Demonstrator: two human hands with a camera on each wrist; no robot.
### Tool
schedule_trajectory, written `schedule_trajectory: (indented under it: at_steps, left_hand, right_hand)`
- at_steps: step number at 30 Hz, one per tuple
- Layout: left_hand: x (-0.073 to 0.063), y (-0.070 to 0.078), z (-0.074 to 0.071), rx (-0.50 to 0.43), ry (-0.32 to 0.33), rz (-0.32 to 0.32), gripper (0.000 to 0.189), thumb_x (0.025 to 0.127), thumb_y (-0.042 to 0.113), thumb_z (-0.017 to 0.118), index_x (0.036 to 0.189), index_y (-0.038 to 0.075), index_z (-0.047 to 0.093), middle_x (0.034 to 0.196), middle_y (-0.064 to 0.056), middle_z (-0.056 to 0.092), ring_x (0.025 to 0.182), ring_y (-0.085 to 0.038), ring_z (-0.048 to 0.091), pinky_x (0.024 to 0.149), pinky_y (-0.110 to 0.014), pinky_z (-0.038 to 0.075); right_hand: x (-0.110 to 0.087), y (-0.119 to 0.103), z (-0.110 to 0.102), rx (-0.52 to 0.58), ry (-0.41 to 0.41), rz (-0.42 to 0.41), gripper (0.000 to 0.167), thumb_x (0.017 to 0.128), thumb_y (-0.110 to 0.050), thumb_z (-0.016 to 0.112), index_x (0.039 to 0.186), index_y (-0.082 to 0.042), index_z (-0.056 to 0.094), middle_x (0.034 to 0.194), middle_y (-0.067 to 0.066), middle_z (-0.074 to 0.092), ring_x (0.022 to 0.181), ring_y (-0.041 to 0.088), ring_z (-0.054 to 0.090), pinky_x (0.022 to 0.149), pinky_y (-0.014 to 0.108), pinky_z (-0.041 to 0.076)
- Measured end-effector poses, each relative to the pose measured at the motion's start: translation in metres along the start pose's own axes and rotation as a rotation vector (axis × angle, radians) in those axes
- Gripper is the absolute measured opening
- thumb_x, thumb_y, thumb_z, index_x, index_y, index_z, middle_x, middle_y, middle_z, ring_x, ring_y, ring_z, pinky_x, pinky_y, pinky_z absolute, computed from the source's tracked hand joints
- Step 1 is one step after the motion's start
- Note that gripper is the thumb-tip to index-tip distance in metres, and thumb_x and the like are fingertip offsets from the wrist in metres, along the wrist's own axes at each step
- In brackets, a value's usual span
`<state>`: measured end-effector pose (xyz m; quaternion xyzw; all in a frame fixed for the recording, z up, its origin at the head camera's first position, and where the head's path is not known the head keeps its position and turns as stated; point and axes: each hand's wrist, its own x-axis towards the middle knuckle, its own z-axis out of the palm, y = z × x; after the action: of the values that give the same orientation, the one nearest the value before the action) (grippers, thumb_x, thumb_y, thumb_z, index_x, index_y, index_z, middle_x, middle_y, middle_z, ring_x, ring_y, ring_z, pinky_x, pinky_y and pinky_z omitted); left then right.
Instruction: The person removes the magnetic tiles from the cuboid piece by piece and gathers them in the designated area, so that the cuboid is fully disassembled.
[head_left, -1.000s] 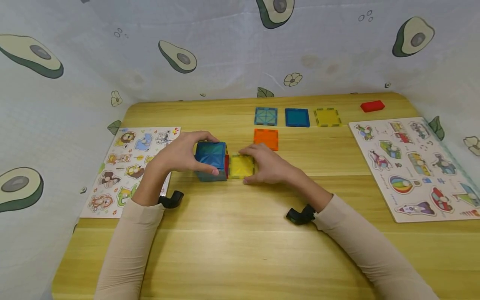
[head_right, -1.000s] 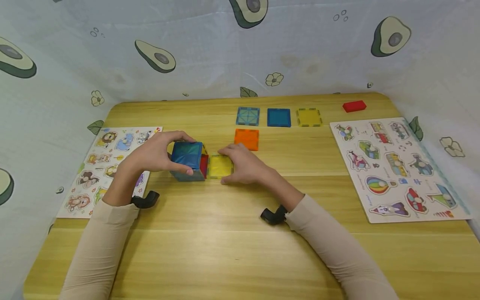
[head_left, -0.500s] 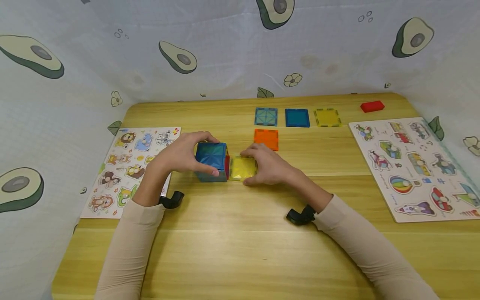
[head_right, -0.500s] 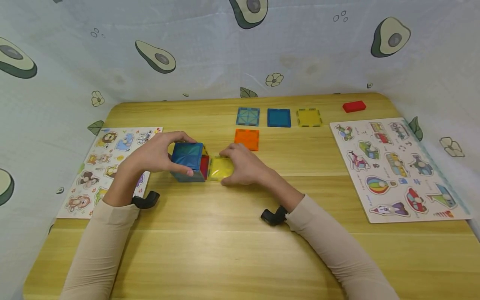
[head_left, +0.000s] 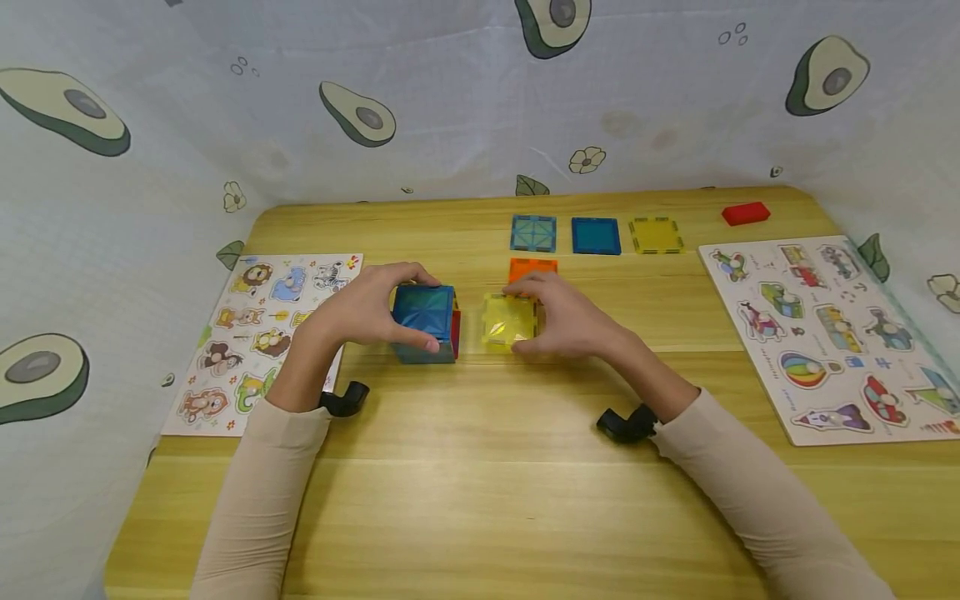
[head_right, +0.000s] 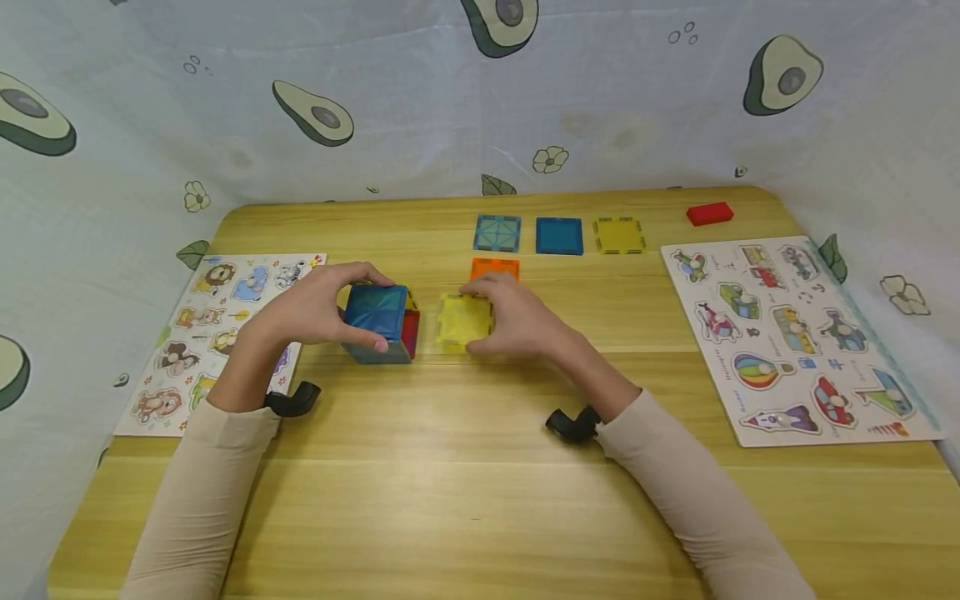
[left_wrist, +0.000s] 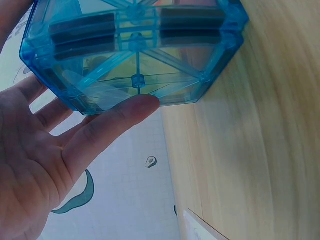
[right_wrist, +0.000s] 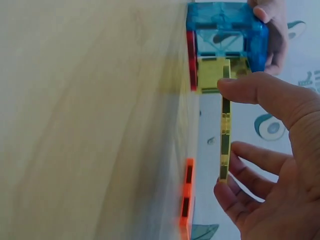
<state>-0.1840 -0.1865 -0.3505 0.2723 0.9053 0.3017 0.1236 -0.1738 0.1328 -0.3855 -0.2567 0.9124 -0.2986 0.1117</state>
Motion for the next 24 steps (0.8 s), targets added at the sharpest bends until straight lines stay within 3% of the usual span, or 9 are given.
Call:
schedule_trajectory:
  at_steps: [7,24]
  left_hand:
    - [0.0,0.001,0.0,-0.003,-0.004,-0.006,0.076,0.068,0.048,0.095,0.132,0.022,0.063,0.129,-0.003,0.066,0.112,-0.023,0.06,0.089,-0.041,0.055]
    - [0.0,0.0,0.001,-0.008,-0.005,-0.007,0.077,0.068,0.048,0.095,0.133,0.022,0.062,0.129,-0.002,0.066,0.112,-0.022,0.06,0.09,-0.041,0.054]
  right_hand:
    - [-0.009,0.01,-0.012,0.006,0.018,-0.012,0.075,0.077,-0.024,0.089,0.145,-0.012,0.058,0.151,0.013,0.052,0.137,0.037,0.045,0.111,0.061,0.041]
    - [-0.024,0.041,-0.037,-0.004,0.054,0.049,0.075,0.081,-0.018,0.086,0.148,-0.009,0.054,0.155,0.018,0.046,0.136,0.041,0.046,0.108,0.06,0.044]
